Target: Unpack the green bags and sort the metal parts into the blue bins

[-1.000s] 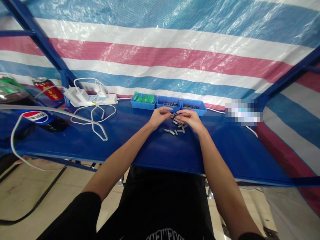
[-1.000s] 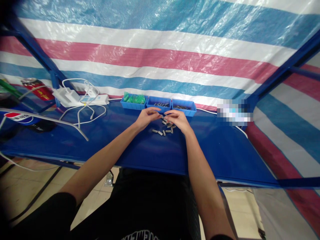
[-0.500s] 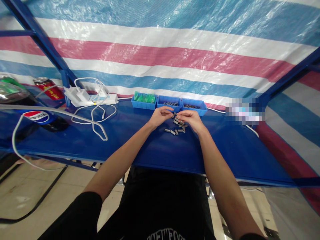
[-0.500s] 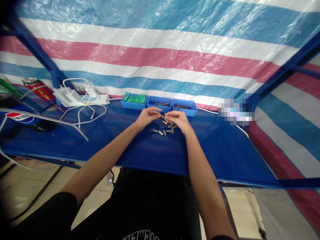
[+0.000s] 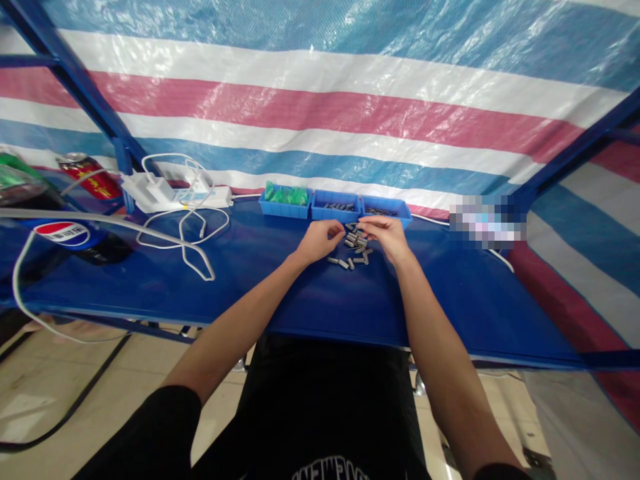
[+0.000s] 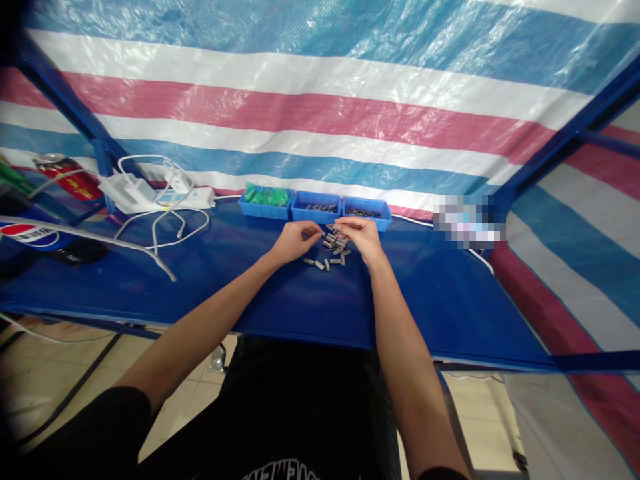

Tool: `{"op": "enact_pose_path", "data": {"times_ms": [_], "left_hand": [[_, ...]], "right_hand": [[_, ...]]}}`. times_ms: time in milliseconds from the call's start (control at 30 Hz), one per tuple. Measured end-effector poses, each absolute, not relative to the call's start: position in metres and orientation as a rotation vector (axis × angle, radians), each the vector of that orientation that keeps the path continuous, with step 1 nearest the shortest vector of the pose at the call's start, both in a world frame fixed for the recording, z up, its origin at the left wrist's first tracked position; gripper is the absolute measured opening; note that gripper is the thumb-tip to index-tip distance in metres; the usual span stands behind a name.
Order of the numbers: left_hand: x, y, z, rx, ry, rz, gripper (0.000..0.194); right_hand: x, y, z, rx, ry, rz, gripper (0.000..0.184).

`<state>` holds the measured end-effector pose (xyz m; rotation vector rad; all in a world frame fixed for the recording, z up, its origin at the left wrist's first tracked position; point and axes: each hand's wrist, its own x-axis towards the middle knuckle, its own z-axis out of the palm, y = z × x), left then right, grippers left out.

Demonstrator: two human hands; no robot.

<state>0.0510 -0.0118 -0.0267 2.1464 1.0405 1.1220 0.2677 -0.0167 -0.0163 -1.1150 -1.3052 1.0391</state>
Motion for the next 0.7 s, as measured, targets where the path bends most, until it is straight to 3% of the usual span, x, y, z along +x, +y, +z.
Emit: {"op": "enact_pose_path", "data": {"times_ms": [133,300,533,700], "left_hand": [[0.051,-0.017,-0.022,2.553,0.784,0.944,0.020],[0.051,-0.017,-0.024,2.740,0.725,0.805,0.022],[0.037,-0.014,-0.019,2.778,1.248,0.706,0.020],[0.040,-0.011,-0.021,2.801,1.043,0.796,0.019]], "right_hand": [[0.273,-0.008,-0.018,-1.111,-1.118,0.836,0.041],[0.281,-0.002,-0.023,-1.124,-1.011,0.825,0.057],[0.283,-0.001,-0.029,-1.180,-1.083,0.856,0.046],[0.280,-0.001,-0.029,-1.174,-1.101,0.869,0.045]]}}
